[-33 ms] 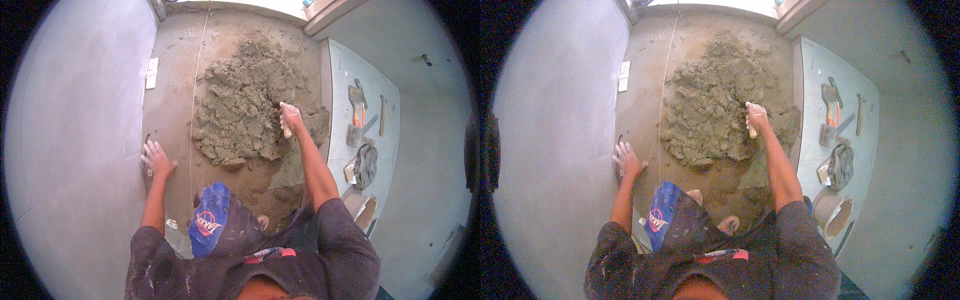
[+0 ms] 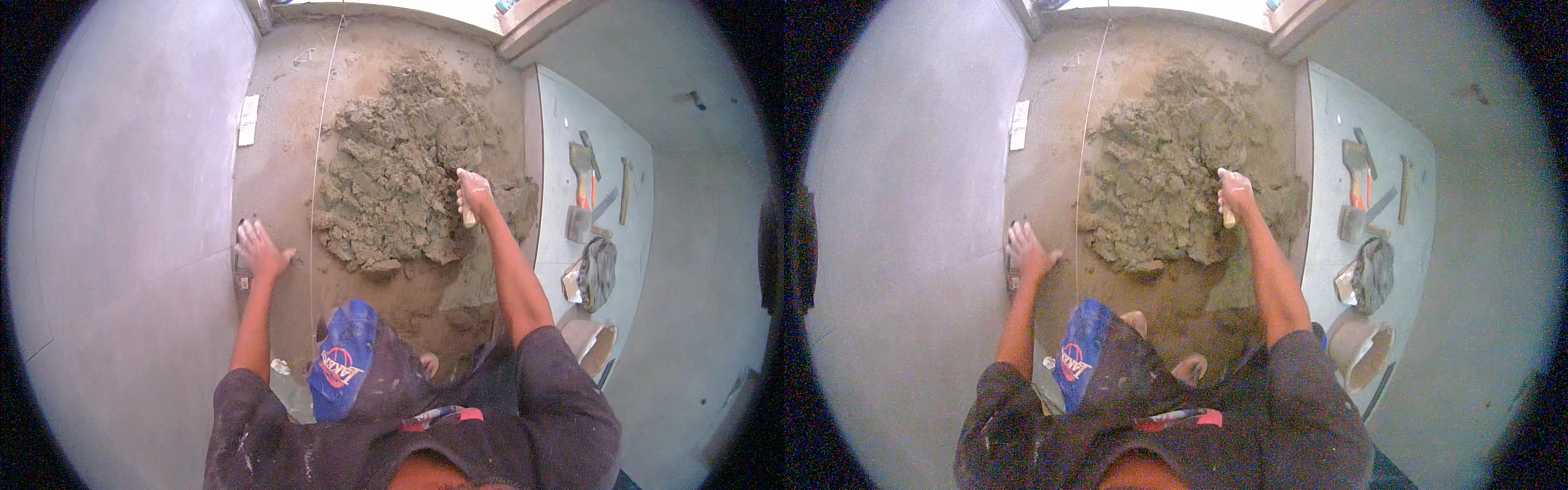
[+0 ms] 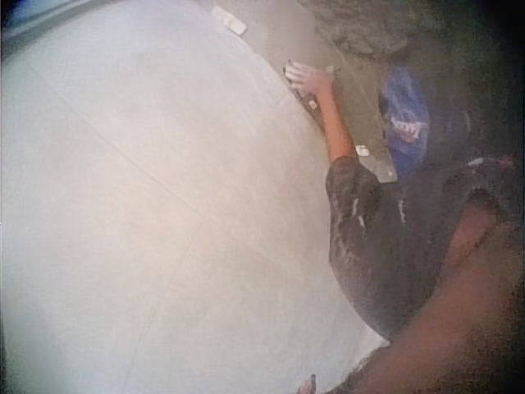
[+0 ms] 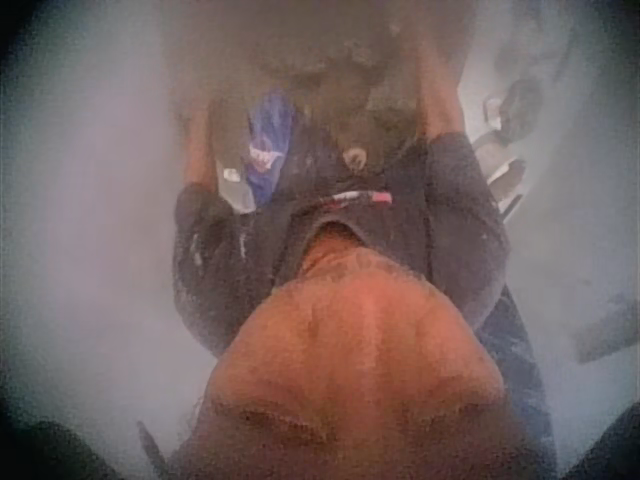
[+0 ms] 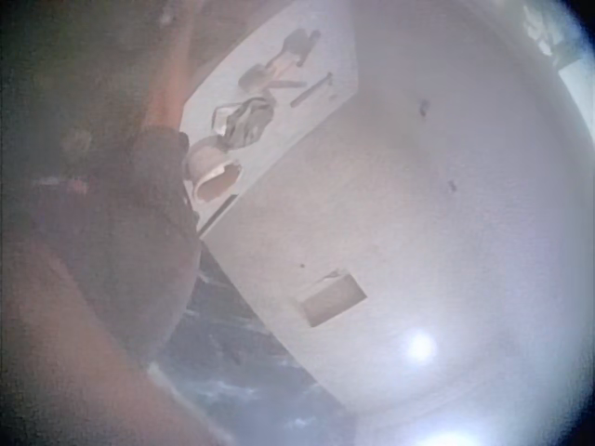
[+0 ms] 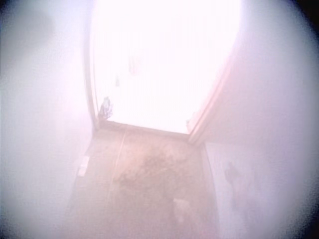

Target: The person pours wet mortar from a bucket onto a floor area and spreads it across the surface with a trowel.

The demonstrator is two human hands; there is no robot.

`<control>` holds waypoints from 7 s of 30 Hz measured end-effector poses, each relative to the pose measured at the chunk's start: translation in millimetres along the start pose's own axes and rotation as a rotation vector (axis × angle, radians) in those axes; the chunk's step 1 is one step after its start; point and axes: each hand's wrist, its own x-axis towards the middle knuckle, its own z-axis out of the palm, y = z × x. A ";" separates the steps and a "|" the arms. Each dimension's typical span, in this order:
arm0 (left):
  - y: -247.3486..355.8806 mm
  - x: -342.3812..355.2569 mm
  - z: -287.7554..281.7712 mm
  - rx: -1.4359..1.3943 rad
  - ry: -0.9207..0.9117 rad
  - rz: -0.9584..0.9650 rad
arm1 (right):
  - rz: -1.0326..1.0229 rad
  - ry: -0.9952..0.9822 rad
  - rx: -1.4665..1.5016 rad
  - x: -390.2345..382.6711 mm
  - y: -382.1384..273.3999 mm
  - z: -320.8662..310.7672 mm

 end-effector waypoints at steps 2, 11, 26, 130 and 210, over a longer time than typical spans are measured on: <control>10.5 65.4 29.9 -0.280 0.168 0.092 | 0.022 0.024 0.004 5.7 -4.5 -0.7; 54.8 128.4 28.4 -0.391 0.021 -0.250 | -0.155 0.065 -0.070 -12.6 -17.9 28.8; 35.4 116.7 29.3 -0.406 0.016 -0.258 | -0.684 0.432 -1.126 -9.7 -111.4 43.1; 49.7 79.1 -18.7 -0.353 0.126 -0.285 | -0.062 -0.400 0.106 16.9 -152.9 164.5; 59.6 87.7 -23.1 -0.329 0.055 -0.290 | -0.641 0.336 -0.788 -94.6 94.4 -60.7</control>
